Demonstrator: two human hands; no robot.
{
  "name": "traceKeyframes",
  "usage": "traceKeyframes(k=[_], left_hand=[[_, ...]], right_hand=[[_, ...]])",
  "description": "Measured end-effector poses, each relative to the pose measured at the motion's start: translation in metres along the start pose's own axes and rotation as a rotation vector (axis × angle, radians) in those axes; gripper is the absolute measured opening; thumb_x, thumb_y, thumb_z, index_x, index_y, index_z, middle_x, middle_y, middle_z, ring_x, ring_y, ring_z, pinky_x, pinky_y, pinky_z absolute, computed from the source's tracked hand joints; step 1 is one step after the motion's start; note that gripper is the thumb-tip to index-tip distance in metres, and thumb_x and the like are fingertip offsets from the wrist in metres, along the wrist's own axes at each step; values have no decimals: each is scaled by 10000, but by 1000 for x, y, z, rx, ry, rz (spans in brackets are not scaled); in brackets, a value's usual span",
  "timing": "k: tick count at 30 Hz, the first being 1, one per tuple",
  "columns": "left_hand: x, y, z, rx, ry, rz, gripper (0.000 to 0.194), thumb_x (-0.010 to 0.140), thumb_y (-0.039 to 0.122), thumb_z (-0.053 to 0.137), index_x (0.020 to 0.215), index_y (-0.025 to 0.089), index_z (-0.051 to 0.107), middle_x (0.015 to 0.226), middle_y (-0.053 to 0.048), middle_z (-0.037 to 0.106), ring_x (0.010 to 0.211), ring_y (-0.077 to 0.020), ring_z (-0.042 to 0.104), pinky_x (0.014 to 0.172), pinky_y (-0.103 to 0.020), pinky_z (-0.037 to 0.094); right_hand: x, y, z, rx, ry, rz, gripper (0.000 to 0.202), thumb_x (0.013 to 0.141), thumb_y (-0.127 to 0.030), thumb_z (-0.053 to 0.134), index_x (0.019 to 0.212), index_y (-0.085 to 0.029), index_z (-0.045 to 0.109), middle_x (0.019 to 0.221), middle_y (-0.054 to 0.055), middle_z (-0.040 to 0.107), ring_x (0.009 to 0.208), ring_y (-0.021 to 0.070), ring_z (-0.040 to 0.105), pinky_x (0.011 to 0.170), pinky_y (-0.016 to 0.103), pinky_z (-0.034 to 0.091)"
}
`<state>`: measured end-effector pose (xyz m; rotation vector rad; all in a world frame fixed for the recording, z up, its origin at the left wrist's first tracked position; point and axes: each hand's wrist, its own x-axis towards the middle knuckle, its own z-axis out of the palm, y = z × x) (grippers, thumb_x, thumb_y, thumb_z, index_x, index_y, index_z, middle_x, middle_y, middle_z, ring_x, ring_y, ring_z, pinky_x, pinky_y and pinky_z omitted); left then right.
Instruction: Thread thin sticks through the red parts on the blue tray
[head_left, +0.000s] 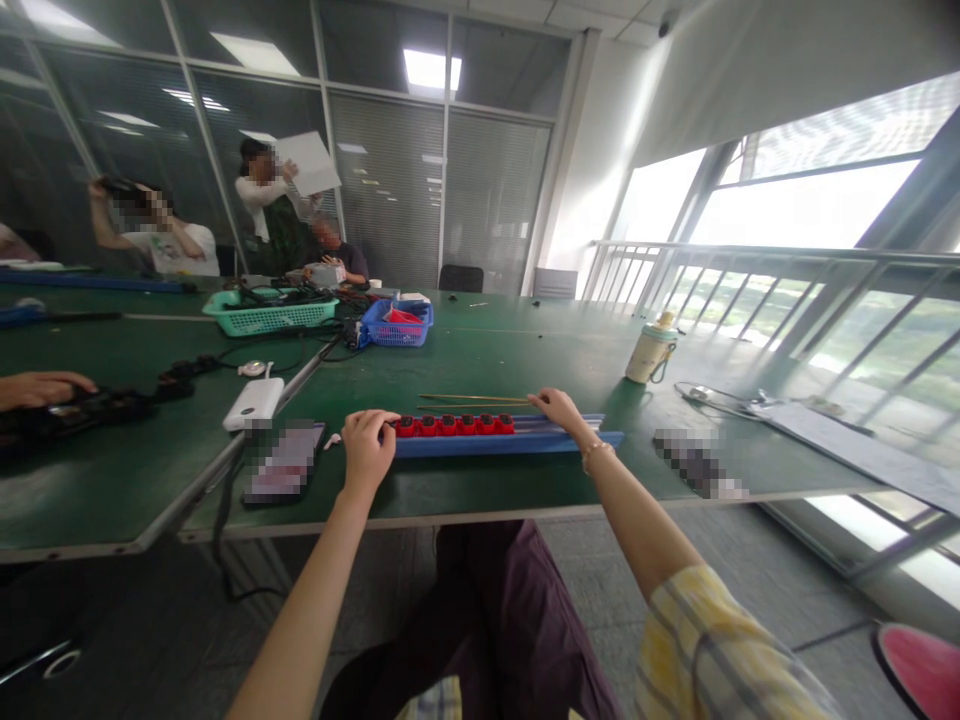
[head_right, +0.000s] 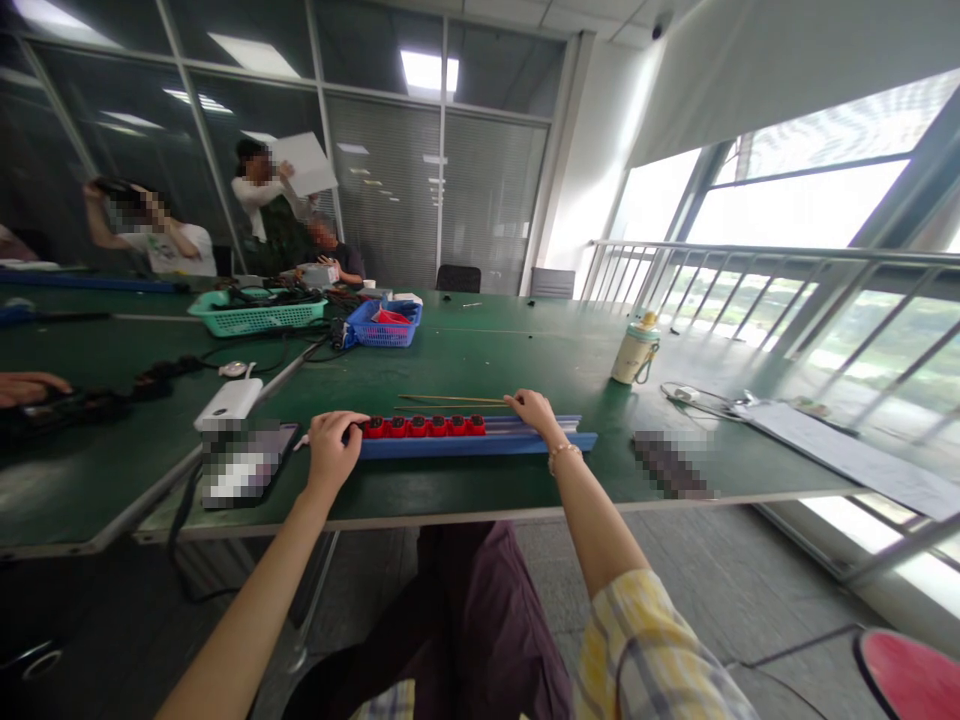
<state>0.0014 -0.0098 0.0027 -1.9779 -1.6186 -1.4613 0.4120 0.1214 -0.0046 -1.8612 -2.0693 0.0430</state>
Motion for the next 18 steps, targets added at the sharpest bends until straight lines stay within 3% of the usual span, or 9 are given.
traceKeyframes(k=[7,18], left_hand=[[0,1,1,2,1,3,277,889,194,443,895,243,715,975,-39,731,1022,-265,561,920,-423,414],[0,1,1,8,-12,4,276,897,200,441,902,238,714,984,-38,734,1029,-265,568,924,-423,409]], right_hand=[[-1,-1,-2,-41,17,-21,457,1000,-513,412,944,-178,718,882,72,734,807,188,625,702,236,382],[1,2,-2,20,-75,-72,435,994,-503,439,962,-190,740,900,59,745,819,174,635,704,220,385]])
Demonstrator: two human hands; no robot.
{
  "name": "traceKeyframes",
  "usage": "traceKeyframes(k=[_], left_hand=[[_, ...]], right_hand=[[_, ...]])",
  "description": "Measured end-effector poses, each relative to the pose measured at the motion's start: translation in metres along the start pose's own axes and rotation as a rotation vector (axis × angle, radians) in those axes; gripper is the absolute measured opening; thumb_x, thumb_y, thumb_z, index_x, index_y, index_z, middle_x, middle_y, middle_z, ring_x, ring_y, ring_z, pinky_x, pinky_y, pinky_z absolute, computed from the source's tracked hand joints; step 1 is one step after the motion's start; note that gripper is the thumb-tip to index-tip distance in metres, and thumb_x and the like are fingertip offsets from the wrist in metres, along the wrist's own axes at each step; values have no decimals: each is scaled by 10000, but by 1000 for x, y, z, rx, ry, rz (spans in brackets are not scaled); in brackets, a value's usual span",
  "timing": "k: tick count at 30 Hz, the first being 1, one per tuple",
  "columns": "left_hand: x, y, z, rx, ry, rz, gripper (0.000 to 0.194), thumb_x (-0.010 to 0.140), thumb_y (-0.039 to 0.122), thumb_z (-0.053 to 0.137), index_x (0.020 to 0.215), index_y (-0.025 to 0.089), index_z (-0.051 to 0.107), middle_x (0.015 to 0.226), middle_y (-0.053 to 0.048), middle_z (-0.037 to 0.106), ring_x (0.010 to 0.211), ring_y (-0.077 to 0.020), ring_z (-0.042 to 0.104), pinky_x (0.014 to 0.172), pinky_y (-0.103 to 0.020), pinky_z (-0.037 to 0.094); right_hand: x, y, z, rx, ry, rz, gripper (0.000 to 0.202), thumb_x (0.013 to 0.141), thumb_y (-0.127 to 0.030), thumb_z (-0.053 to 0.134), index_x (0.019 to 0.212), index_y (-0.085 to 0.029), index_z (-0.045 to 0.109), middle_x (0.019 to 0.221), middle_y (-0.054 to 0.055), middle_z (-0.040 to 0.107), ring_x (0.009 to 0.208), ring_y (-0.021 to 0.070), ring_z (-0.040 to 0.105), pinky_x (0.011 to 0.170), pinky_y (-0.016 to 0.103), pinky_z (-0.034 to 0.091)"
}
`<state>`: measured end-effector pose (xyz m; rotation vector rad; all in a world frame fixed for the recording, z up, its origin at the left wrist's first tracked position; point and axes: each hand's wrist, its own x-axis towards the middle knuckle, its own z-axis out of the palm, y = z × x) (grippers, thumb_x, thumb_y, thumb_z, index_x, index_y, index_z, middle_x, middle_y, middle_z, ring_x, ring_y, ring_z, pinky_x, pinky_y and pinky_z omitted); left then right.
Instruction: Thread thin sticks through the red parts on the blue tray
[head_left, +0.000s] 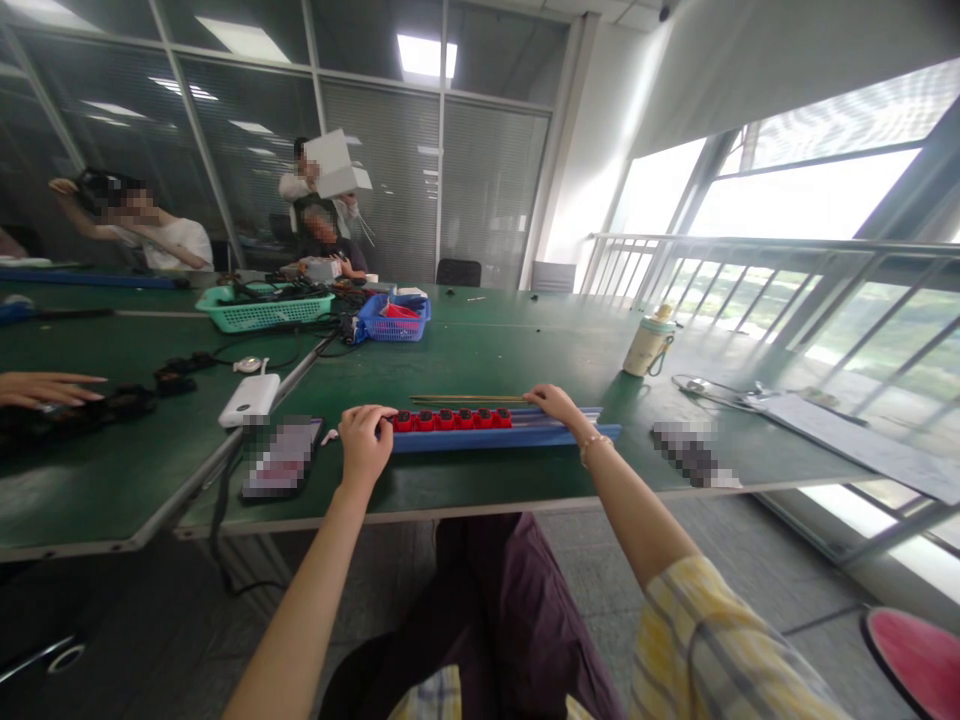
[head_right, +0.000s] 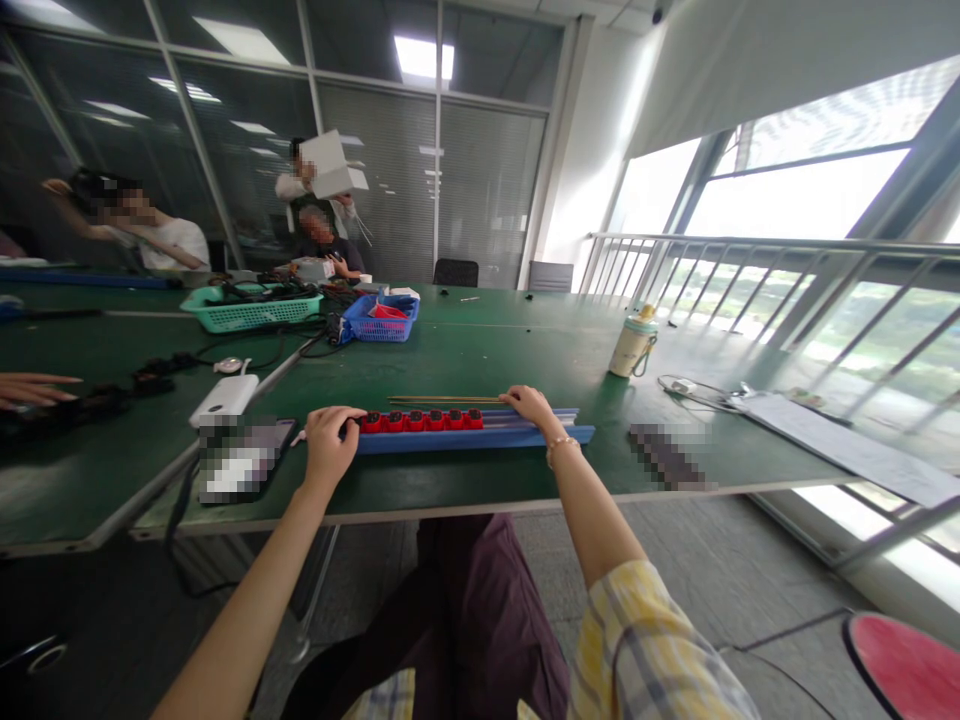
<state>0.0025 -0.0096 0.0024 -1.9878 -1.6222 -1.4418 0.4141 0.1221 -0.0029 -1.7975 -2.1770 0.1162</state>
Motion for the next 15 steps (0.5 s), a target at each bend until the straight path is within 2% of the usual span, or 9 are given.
traceKeyframes(k=[4,7,10,15], left_hand=[[0,-2,1,4,9,10,279,899,197,442,903,235,718,979,-38,734,1027,-260,566,926,-419,416],[0,-2,2,7,13,11,274,898,198,449,904,232,721,979,-37,734,1020,-258,564,928,-417,417],[0,-2,2,7,18,13,267,896,197,457,896,232,721,972,-36,734,1012,-255,568,929,-413,417],[0,-5,3,-2,32,28,262,895,190,458,908,232,717,974,-41,732,1007,-253,579,928,-415,418]], right_hand=[[0,0,0,4,-37,4,430,993,-489,450,928,-186,747,901,58,752,817,170,637,692,226,374],[-2,-3,0,-39,4,18,396,1001,-457,452,902,-199,735,915,61,752,836,183,634,704,249,359],[-5,-9,-2,-101,112,10,354,1018,-398,436,885,-209,703,957,73,745,902,212,619,756,285,335],[-14,-18,-12,-208,376,-65,330,1038,-328,393,874,-189,643,938,98,722,955,243,556,842,348,263]])
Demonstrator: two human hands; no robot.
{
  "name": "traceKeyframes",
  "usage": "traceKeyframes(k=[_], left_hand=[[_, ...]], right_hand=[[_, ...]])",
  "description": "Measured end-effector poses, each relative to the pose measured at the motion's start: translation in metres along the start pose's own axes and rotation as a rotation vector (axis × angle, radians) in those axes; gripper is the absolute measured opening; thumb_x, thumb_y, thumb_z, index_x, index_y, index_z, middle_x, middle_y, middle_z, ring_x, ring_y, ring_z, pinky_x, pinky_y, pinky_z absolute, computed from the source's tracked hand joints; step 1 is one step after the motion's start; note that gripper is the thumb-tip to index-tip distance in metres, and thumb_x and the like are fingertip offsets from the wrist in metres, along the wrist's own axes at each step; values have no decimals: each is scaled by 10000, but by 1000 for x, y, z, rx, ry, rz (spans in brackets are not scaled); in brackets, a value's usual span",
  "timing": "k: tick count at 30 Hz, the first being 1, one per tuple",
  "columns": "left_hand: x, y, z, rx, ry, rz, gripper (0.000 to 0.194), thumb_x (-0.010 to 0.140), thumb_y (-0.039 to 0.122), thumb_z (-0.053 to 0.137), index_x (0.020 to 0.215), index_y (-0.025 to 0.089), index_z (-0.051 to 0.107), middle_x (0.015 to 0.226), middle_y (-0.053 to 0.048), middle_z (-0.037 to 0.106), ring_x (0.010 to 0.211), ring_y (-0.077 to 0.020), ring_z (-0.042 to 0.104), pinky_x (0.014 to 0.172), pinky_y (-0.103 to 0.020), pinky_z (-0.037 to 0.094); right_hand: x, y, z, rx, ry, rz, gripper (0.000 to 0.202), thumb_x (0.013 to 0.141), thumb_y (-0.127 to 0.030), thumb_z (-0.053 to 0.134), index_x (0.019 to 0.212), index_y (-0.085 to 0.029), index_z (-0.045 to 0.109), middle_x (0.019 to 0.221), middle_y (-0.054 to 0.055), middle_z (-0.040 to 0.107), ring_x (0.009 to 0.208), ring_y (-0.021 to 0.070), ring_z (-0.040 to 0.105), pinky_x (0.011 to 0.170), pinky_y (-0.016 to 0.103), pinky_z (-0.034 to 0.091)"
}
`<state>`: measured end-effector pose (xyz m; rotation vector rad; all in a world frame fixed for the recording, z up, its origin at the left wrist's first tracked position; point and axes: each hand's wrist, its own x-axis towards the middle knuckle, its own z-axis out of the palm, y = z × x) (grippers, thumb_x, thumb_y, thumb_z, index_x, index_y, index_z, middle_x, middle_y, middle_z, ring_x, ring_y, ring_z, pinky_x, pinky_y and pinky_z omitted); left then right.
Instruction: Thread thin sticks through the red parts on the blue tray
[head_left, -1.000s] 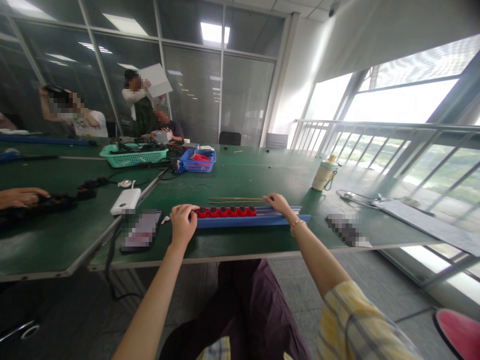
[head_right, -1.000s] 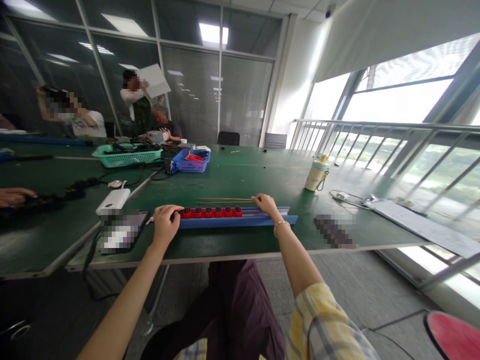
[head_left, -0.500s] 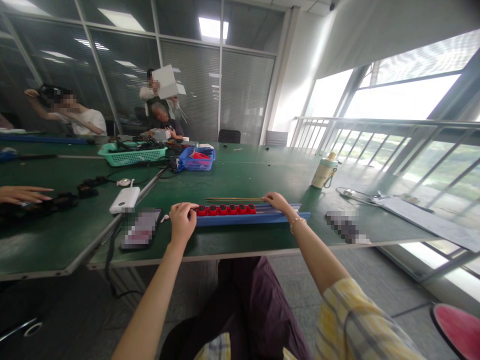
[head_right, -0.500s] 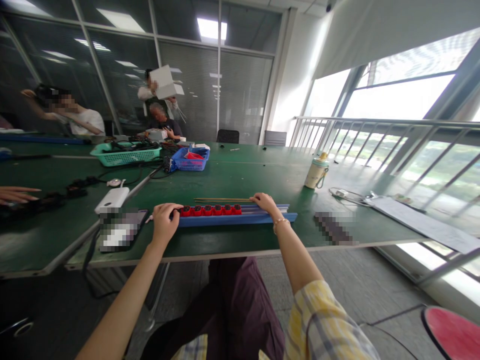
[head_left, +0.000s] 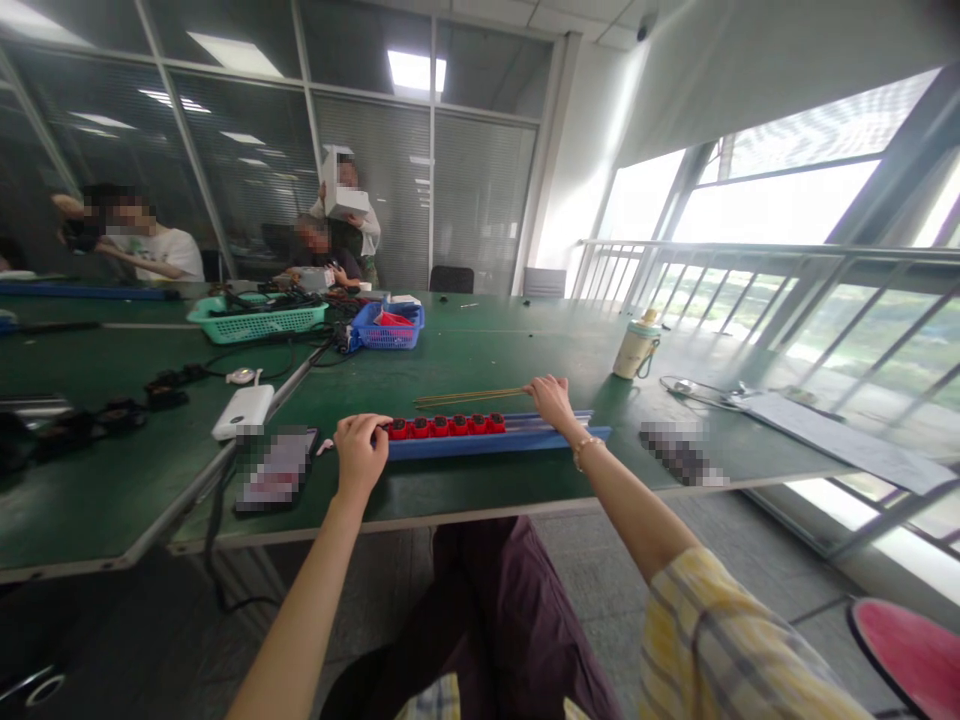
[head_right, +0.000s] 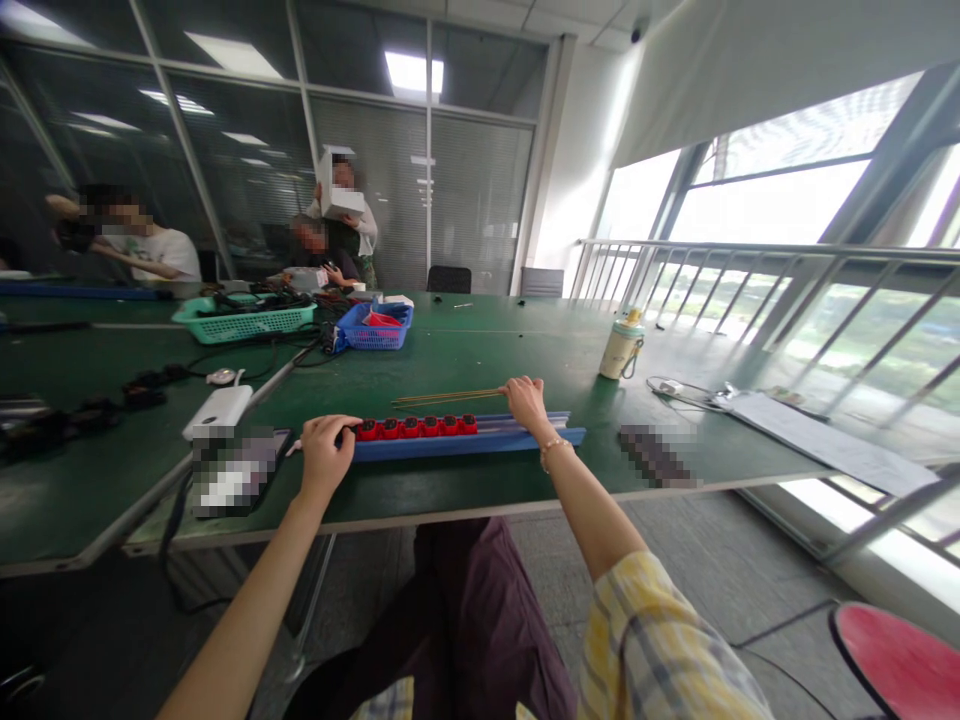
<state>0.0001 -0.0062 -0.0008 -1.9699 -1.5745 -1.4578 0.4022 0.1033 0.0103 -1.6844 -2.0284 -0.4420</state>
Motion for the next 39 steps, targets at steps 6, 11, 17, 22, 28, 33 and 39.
traceKeyframes(k=[6,11,17,22,28,33,39], left_hand=[[-1,0,-1,-8,9,13,273,896,179,446,916,230,714,984,-43,729,1010,-254,571,923,-413,418],[0,-1,0,-14,12,12,263,887,166,454,949,224,703,985,-45,728,1010,-252,577,938,-415,426],[0,0,1,-32,87,17,338,869,158,480,1160,211,644,1118,-56,715,1043,-262,555,973,-421,430],[1,1,1,-25,144,38,289,890,163,461,1091,207,664,1093,-66,714,1050,-259,568,984,-421,422],[3,4,0,-27,123,74,243,882,166,470,951,215,698,987,-60,713,994,-246,591,951,-417,419],[3,10,-4,-35,82,70,252,876,178,479,894,237,723,975,-46,717,1010,-248,577,941,-417,420],[2,13,-6,-46,30,68,261,872,188,479,875,248,733,968,-30,725,1030,-246,563,950,-416,416]], right_hand=[[-21,-7,-14,46,349,130,328,1016,-326,412,782,-190,598,844,87,687,877,238,500,819,372,223],[-55,-22,-7,212,511,239,318,1011,-300,356,813,-203,585,855,73,679,874,242,496,834,372,243],[-75,-33,4,367,499,258,348,1021,-309,310,772,-214,533,806,57,655,854,243,494,829,366,265],[-78,-35,0,354,425,169,325,1017,-284,339,782,-212,551,808,52,662,861,230,508,845,368,263],[-77,-39,0,325,426,148,310,1018,-284,359,802,-211,570,814,49,669,859,228,517,840,367,267],[-77,-40,1,334,409,150,313,1019,-291,361,802,-212,574,816,48,673,857,228,518,845,368,269],[-77,-41,0,330,398,145,309,1014,-292,376,797,-211,581,820,47,680,855,225,519,834,364,266]])
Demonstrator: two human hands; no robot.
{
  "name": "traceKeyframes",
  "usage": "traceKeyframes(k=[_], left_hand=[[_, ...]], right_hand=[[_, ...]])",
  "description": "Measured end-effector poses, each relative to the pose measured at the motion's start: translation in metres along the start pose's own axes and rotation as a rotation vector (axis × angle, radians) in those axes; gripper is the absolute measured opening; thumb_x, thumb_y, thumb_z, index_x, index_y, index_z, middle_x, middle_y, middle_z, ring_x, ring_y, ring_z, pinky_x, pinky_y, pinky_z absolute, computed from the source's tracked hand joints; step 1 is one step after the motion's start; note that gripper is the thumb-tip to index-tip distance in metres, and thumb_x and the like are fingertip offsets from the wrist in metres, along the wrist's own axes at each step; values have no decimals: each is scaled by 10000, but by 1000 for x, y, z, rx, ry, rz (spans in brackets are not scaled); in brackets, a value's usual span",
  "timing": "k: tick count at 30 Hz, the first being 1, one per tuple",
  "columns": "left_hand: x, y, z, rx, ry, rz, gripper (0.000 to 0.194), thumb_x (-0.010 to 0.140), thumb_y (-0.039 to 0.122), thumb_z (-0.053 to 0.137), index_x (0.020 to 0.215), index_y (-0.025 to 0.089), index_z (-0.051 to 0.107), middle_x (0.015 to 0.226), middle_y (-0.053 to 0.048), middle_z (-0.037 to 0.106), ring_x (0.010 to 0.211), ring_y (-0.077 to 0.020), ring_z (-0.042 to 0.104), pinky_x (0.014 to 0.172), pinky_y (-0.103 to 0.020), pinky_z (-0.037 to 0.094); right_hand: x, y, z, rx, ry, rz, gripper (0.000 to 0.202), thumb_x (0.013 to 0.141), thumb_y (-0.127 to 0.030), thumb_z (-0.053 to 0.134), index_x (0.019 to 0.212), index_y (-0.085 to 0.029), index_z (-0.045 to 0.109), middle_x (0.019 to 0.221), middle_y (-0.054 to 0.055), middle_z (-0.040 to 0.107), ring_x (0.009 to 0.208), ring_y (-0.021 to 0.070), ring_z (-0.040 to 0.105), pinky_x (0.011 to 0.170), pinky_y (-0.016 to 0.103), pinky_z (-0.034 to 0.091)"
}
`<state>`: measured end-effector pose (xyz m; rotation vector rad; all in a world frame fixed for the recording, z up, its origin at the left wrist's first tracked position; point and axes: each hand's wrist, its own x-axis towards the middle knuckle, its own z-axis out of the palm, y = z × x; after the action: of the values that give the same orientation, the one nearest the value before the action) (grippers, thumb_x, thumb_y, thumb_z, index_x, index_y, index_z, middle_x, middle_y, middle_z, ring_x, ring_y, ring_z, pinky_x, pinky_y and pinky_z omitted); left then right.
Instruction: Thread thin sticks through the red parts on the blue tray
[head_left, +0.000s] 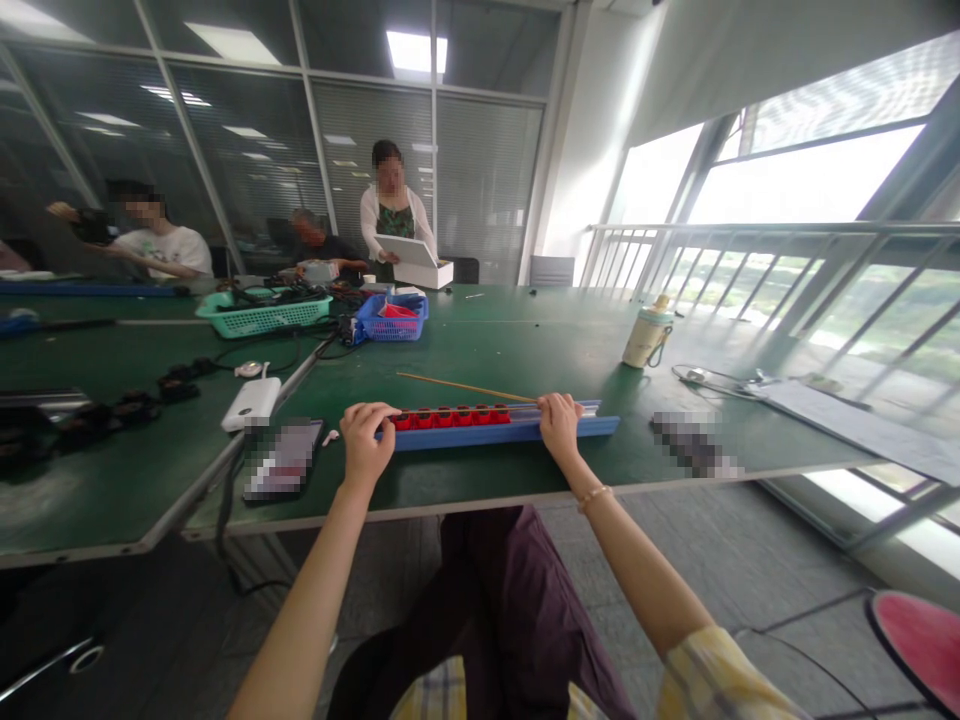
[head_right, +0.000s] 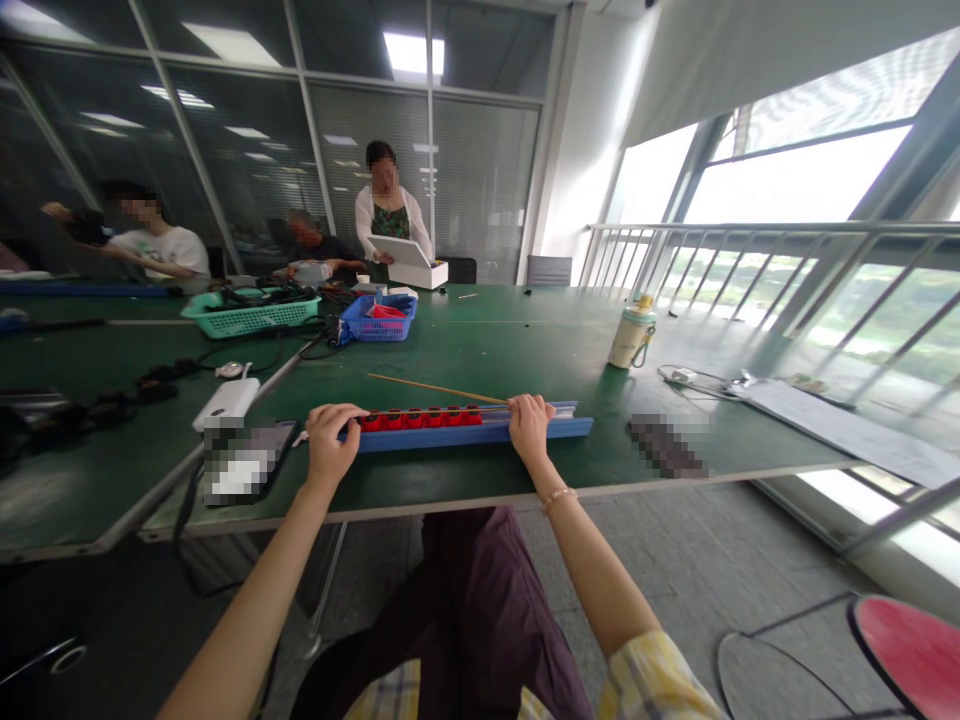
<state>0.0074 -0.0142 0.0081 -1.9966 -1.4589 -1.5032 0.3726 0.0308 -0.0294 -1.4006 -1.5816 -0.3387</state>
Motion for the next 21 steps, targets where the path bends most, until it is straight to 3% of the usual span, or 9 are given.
traceKeyframes(k=[10,21], left_hand=[[-2,0,0,2,-21,-39,278,876,215,467,907,249,741,966,-41,728,1048,-256,559,959,-435,407],[-2,-2,2,34,-51,16,294,897,225,487,915,289,773,958,-37,718,1024,-247,555,921,-423,394]], right_hand=[[-1,0,-2,-1,-17,15,309,1012,-296,365,802,-212,575,818,57,676,864,232,519,832,368,274],[-1,0,-3,19,-22,2,301,1010,-287,378,810,-210,589,839,47,693,869,222,532,850,357,281]])
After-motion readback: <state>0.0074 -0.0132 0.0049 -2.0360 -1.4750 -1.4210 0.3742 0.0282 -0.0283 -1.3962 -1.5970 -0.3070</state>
